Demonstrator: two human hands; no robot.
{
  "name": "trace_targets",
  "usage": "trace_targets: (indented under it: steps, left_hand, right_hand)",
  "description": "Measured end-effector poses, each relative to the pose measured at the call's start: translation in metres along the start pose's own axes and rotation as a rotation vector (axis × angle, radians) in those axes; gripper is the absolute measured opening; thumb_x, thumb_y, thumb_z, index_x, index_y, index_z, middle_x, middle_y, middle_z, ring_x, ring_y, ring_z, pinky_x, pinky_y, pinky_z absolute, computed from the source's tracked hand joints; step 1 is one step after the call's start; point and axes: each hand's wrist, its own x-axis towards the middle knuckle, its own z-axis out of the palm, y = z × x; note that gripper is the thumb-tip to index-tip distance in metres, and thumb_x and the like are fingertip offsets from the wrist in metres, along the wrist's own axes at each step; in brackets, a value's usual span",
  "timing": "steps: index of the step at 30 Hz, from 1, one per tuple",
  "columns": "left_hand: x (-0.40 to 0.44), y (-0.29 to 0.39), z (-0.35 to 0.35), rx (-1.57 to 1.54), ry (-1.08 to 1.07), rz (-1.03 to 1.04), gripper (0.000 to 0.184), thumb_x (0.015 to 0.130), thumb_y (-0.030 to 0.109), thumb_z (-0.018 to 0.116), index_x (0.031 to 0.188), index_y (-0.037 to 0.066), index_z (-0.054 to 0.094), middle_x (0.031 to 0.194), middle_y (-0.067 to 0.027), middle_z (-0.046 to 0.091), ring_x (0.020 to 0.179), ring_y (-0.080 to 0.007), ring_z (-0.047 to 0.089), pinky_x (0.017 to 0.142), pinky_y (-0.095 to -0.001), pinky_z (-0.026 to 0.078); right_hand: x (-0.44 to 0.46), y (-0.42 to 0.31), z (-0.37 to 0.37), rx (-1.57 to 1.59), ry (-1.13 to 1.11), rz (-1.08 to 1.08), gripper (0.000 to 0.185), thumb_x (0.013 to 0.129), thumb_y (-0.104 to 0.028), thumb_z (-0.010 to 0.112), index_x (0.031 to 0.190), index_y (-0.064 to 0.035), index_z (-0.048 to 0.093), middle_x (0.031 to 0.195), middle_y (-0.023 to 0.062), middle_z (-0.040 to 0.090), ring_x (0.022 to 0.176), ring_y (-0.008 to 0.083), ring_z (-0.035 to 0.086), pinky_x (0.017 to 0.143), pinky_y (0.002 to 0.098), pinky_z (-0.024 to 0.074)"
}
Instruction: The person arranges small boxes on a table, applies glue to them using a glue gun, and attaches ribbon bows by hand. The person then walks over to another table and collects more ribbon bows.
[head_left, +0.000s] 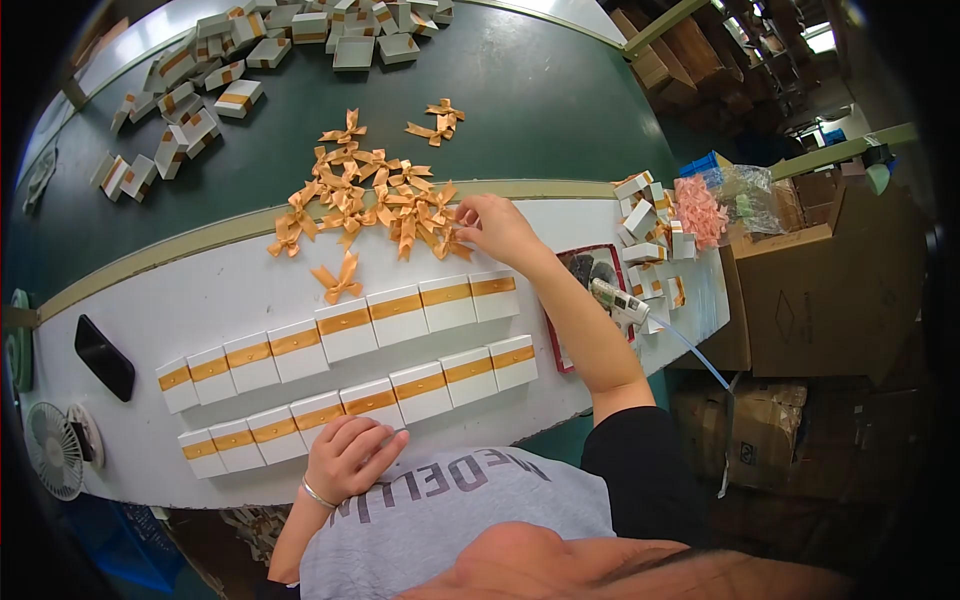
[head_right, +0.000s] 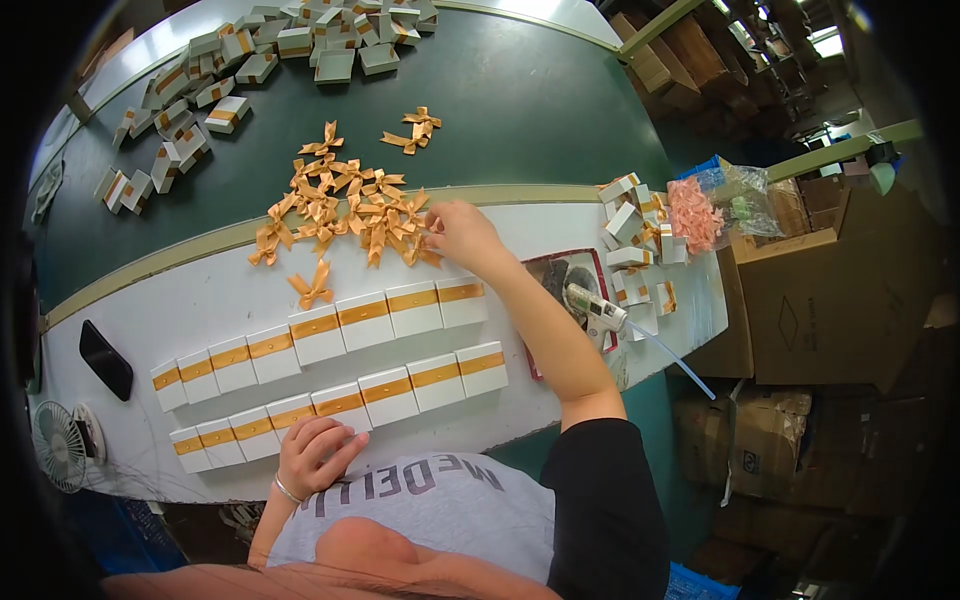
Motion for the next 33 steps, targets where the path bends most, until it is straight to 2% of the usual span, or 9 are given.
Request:
trace_targets:
  steps: [5,8,13,16,19,24,25,26,33]
  left_hand:
    - [0.014,0.001,-0.003,-0.002,0.04,-0.107,0.036,0.076,-0.003,0.073,0.106,0.014,0.079,0.097,-0.0008,0.067,0.089,-0.02,0.066,0.077,-0.0342,0.054]
    - [0.03,-0.001,-0.001,-0.158,0.129,-0.305,0.041,0.075,-0.004,0.074,0.114,0.009,0.075,0.109,-0.0095,0.065,0.098,-0.0267,0.065,0.08,-0.0366,0.054]
    - [0.085,-0.003,0.017,-0.641,0.37,-0.768,0.043,0.086,0.004,0.078,0.128,0.0,0.068,0.128,-0.0156,0.061,0.114,-0.0252,0.063,0.093,-0.0398,0.056]
    - [0.108,-0.007,0.042,-1.077,0.447,-0.93,0.043,0.092,0.013,0.079,0.131,0.0,0.066,0.124,-0.0114,0.066,0.112,-0.0175,0.065,0.095,-0.0347,0.056]
    - [0.112,-0.02,0.043,-1.385,0.078,-1.075,0.039,0.096,0.016,0.078,0.129,-0.002,0.068,0.107,-0.0072,0.073,0.099,-0.0125,0.069,0.093,-0.0303,0.057]
    - [0.108,0.001,0.055,-1.246,0.022,-0.987,0.021,0.098,0.008,0.074,0.112,-0.007,0.072,0.09,-0.0061,0.075,0.083,-0.0097,0.073,0.073,-0.0226,0.059]
    - [0.105,0.005,0.059,-1.263,0.012,-0.984,0.019,0.098,0.008,0.074,0.11,-0.007,0.072,0.09,-0.0062,0.075,0.083,-0.0099,0.073,0.074,-0.0228,0.059]
    - [0.103,0.009,0.062,-1.281,0.001,-0.981,0.018,0.098,0.008,0.074,0.108,-0.006,0.072,0.09,-0.0064,0.075,0.083,-0.0101,0.073,0.074,-0.023,0.06]
    - [0.103,0.011,0.074,-1.368,-0.092,-1.027,0.016,0.099,0.012,0.075,0.103,-0.003,0.071,0.089,-0.0065,0.075,0.081,-0.0097,0.072,0.071,-0.024,0.06]
  right_hand:
    - [-0.007,0.01,0.004,-0.014,-0.015,0.005,0.015,0.087,-0.012,0.079,0.093,-0.0009,0.071,0.091,0.0117,0.071,0.083,0.0252,0.068,0.077,0.0387,0.055]
    - [-0.029,-0.015,-0.014,0.16,0.055,0.066,0.015,0.088,-0.013,0.08,0.092,-0.0015,0.071,0.091,0.0081,0.07,0.084,0.0179,0.067,0.077,0.0331,0.0542]
    - [-0.089,-0.058,-0.035,0.799,-0.097,0.07,0.015,0.094,-0.013,0.078,0.097,-0.002,0.068,0.095,0.0009,0.069,0.088,0.0072,0.064,0.078,0.0243,0.0509]
    - [-0.124,-0.074,-0.036,1.117,-0.239,0.066,0.013,0.097,-0.011,0.075,0.1,-0.0021,0.066,0.096,-0.0002,0.069,0.089,0.0064,0.064,0.079,0.0229,0.0504]
    - [-0.149,-0.074,-0.028,1.234,-0.329,0.088,0.012,0.098,-0.007,0.073,0.104,-0.0026,0.064,0.098,0.0001,0.07,0.092,0.0066,0.065,0.082,0.0235,0.0514]
    - [-0.182,-0.083,-0.022,1.213,-0.179,0.122,0.013,0.101,-0.008,0.07,0.109,-0.0006,0.063,0.101,0.0028,0.07,0.097,0.0086,0.067,0.084,0.0253,0.0534]
    - [-0.187,-0.086,-0.02,1.213,-0.136,0.126,0.013,0.101,-0.007,0.07,0.109,-0.0002,0.063,0.102,0.0034,0.071,0.098,0.0089,0.067,0.085,0.0256,0.0537]
    - [-0.194,-0.081,-0.004,1.145,-0.03,0.107,0.012,0.101,-0.009,0.07,0.106,0.0012,0.064,0.095,0.0053,0.072,0.086,0.0084,0.069,0.075,0.025,0.054]
    - [-0.204,-0.071,0.001,0.94,0.141,0.07,0.008,0.1,-0.005,0.07,0.101,0.0014,0.066,0.087,0.005,0.072,0.078,0.0072,0.067,0.068,0.0238,0.053]
